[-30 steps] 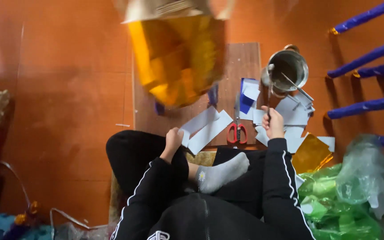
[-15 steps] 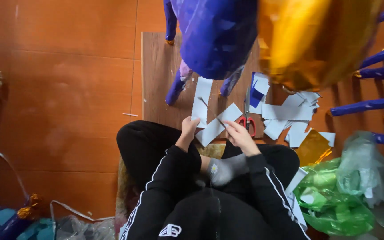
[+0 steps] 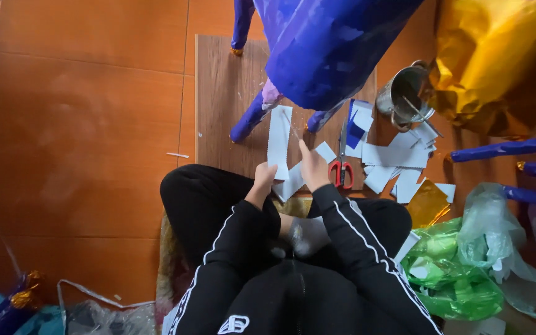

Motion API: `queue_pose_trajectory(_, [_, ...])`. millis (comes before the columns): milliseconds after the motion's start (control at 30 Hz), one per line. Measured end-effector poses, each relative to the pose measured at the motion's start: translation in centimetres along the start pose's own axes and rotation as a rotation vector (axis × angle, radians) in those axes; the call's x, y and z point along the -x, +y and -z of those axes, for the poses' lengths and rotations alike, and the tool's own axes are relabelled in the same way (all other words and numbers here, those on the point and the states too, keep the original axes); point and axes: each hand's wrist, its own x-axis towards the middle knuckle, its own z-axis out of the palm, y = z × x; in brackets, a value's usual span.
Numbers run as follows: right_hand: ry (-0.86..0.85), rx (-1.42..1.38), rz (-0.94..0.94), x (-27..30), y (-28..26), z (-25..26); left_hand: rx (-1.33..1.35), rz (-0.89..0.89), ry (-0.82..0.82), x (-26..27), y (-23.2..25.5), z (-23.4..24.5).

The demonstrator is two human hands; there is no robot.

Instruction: The person is decorating a woven horse frame by applying adhesive and colored paper or foil strips.

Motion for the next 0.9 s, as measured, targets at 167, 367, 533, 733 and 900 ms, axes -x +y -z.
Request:
queue_pose_trajectory(167, [0.213,0.457,0.409,5.3,7.6,-4.1,-0.636,-0.290,-0.185,-2.6,-2.3,1.5])
queue_pose_trajectory(367, [0.115,0.245,0.291,11.3,10.8,-4.2,0.369,0.305,0.065,-3.3,-0.4,0.3])
queue_pose_trajectory(533, [-0.052,0.038,0.205,12.3,10.7,-6.6,0.280,0.292,0.127,-4.7,-1.7,0.2])
queue_pose_trajectory(733, [-0.109,0.098,0.026,13.1,11.6,-3.3,0.323,0.280,0.060,-0.6,2.8,0.7])
queue_pose_trajectory(900, [-0.189,0.053,0.030,13.5,9.1,-3.1,0.302,0.262,0.070,-2.6,0.4,0.9])
